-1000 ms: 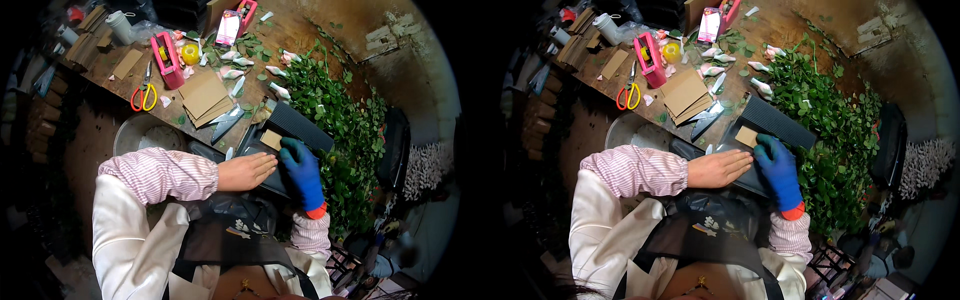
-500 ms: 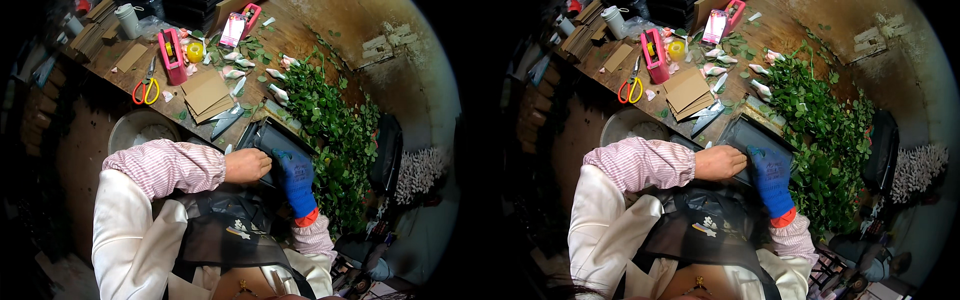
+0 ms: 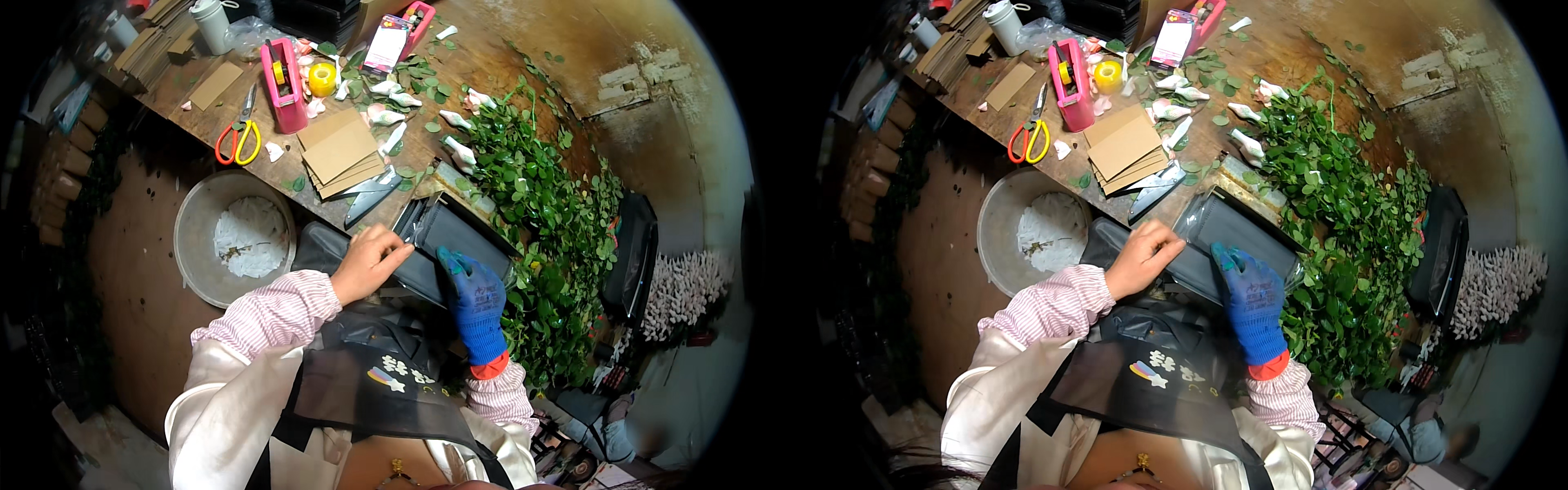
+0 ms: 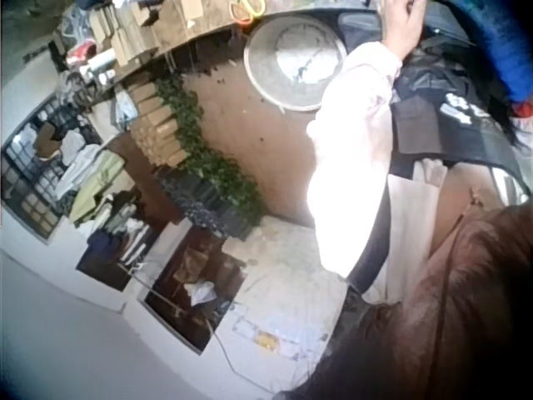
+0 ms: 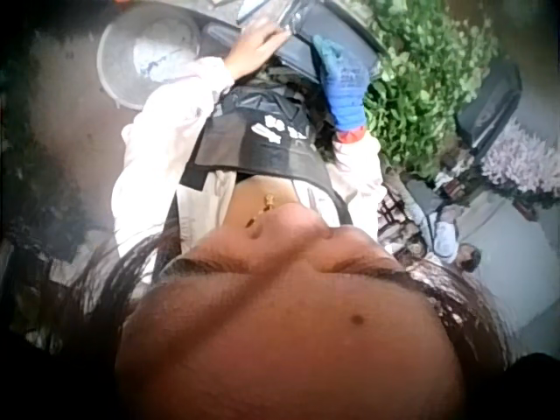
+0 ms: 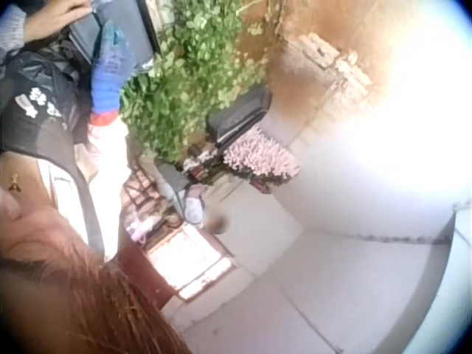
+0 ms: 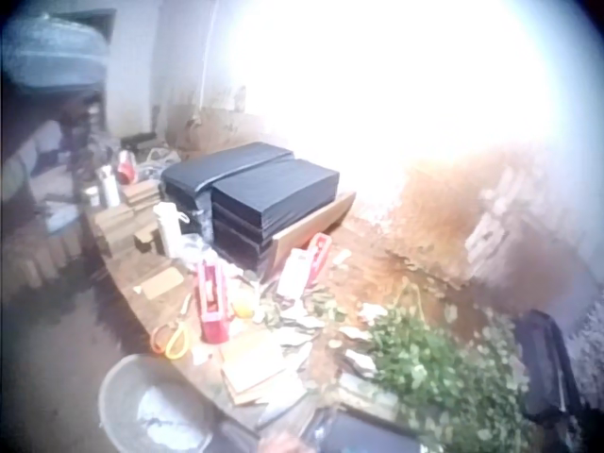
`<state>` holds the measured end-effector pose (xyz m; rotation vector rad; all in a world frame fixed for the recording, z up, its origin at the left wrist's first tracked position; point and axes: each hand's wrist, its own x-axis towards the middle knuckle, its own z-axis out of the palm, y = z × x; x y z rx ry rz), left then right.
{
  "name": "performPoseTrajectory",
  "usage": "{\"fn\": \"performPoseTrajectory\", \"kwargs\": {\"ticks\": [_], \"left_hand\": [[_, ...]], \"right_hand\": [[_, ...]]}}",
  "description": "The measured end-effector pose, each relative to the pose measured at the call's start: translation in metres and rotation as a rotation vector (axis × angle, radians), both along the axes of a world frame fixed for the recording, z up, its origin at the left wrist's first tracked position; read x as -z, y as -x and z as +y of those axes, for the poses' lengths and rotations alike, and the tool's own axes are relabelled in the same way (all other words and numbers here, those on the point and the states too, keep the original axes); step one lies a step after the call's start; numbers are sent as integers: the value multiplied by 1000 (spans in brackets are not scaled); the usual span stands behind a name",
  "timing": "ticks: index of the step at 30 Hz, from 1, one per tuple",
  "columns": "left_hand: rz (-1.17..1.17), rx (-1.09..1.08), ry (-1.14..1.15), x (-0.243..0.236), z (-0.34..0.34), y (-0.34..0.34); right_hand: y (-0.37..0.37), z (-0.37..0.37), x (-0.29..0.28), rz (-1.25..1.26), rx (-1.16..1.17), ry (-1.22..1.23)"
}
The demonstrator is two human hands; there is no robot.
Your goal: The person places white flowers and green leaves into a black plastic tray, arranging them by hand. The person then closes the tray and sets it aside.
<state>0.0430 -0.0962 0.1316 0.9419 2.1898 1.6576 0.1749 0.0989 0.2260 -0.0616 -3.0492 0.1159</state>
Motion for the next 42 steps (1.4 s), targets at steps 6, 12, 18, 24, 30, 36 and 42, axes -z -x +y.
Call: {"fn": "performPoseTrajectory", "kwargs": {"ticks": [6, 12, 18, 24, 30, 36, 42], "left_hand": [[-125, -46, -113, 7, 29, -7], [-189, -134, -125, 1, 32, -15], [-274, -67, -104, 5, 27, -12], [278, -190, 307, 39, -6, 50], [518, 11, 833, 64, 5, 86], [-11, 120, 578, 18, -2, 98], [-402, 395, 390, -17, -45, 70]], "right_hand": [[4, 4, -4, -3, -40, -16], [2, 8, -8, -60, -62, -25], [4, -8, -20, -277, -71, -188], [-4, -18, -16, -255, -33, -179], [-3, -21, -20, -276, -18, -196], [-7, -20, -15, -275, -8, -203], [-5, -20, -15, -293, -2, -182]]}}
